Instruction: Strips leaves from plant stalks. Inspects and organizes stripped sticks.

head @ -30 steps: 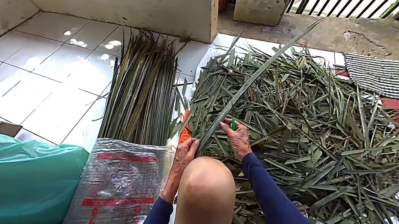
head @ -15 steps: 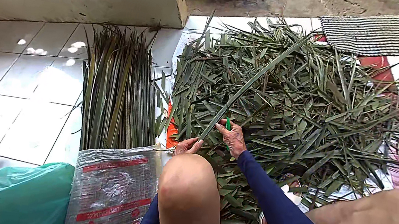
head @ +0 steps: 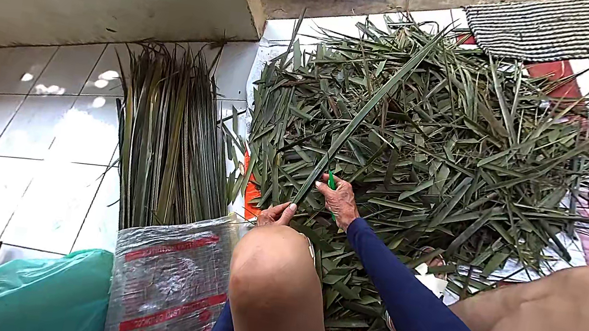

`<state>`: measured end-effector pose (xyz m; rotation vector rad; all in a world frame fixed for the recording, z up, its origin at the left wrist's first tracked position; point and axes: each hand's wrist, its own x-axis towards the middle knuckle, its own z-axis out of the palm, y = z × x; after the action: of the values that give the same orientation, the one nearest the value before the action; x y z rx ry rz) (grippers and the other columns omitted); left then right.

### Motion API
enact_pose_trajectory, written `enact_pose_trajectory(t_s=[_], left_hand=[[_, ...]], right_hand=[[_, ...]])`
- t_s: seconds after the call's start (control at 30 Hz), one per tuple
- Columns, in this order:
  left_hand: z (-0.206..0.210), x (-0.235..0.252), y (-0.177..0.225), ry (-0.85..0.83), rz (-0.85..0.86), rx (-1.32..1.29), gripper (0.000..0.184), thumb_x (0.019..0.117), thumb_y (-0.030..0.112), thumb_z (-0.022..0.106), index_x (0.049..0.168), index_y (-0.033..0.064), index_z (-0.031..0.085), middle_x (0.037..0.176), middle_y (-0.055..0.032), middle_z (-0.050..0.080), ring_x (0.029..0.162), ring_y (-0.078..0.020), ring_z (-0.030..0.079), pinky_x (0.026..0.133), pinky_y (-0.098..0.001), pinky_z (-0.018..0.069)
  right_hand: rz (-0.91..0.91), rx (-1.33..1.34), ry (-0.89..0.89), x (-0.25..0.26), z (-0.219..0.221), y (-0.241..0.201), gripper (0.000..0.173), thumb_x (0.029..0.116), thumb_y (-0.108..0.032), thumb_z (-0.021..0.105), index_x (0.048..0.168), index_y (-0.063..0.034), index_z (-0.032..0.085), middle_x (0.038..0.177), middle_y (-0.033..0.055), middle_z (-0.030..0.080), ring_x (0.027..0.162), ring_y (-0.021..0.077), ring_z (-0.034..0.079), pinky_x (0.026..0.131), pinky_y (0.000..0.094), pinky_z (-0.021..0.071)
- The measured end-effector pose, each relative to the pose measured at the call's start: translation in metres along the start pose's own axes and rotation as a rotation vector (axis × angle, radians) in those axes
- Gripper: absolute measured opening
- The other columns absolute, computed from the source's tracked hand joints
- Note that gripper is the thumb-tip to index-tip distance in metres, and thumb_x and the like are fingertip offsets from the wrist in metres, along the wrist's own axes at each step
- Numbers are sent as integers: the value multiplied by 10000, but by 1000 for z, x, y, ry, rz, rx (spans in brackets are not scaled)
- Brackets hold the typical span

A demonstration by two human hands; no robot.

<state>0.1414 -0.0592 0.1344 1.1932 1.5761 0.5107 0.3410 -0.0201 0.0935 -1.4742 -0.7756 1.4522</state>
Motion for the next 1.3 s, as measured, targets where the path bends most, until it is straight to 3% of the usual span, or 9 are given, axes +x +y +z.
enact_pose_trajectory(t_s=[0.2,0.43,0.67,0.77,0.87,1.03,1.1,1.2,1.3], left_hand=[[5,-7,10,-54,60,449,472,1067,477,512,1433,197,614,1124,-97,755,992,-198,725,971,-464,532],[6,-5,11,-153,22,501,594,1010,520,602,1487,175,533,1196,-130,731,1116,-275,701,1050,-526,487],[5,1,3,-78,91,400,500,1021,451,624,1418,149,582,1012,-98,760,765,-199,746,765,-429,629],[3,7,3,-59,119,437,483,1005,423,656,1393,136,619,1127,-101,761,1005,-219,743,971,-472,555],[0,13,7,-63,94,367,450,993,360,684,1313,52,620,1100,-111,758,1038,-220,724,994,-467,527],[-21,21,12,103,182,368,408,966,349,707,1227,42,642,950,-114,742,826,-239,722,812,-480,573],[-31,21,14,132,254,289,344,949,303,742,1174,59,650,853,-50,758,671,-155,729,651,-361,629],[-37,13,21,85,358,170,282,953,269,748,1126,57,681,758,-13,727,573,-84,658,568,-270,576],[-41,-5,23,59,393,137,210,1003,240,672,1093,53,702,753,-2,715,598,-52,639,596,-248,555]], right_hand=[[45,-261,224,5,5,-3,224,949,-236,715,1039,-33,686,814,124,625,674,237,570,629,446,474],[-41,-311,248,9,6,0,157,935,-122,710,1022,-1,663,852,172,644,793,302,629,738,517,515],[-64,-394,285,8,7,2,149,943,-133,703,1014,-4,679,876,180,668,850,325,654,795,540,524],[-38,-407,313,5,6,8,167,921,-128,708,1031,-4,687,880,176,673,850,317,654,793,527,519],[-9,-370,286,3,4,13,237,945,-195,731,1063,5,688,917,183,684,893,316,659,841,515,518],[82,-396,154,11,-9,30,247,962,-195,707,1134,-19,700,1011,171,705,967,294,669,897,495,521],[91,-401,162,10,-14,29,247,958,-181,702,1155,-33,711,1058,166,717,1027,296,675,945,509,515],[-92,-167,268,12,-18,3,227,1006,-255,674,1148,-86,727,952,50,750,767,160,661,711,373,524],[-193,96,278,25,-32,-38,349,1063,-374,569,1281,-123,675,944,14,748,485,67,444,458,252,371]])
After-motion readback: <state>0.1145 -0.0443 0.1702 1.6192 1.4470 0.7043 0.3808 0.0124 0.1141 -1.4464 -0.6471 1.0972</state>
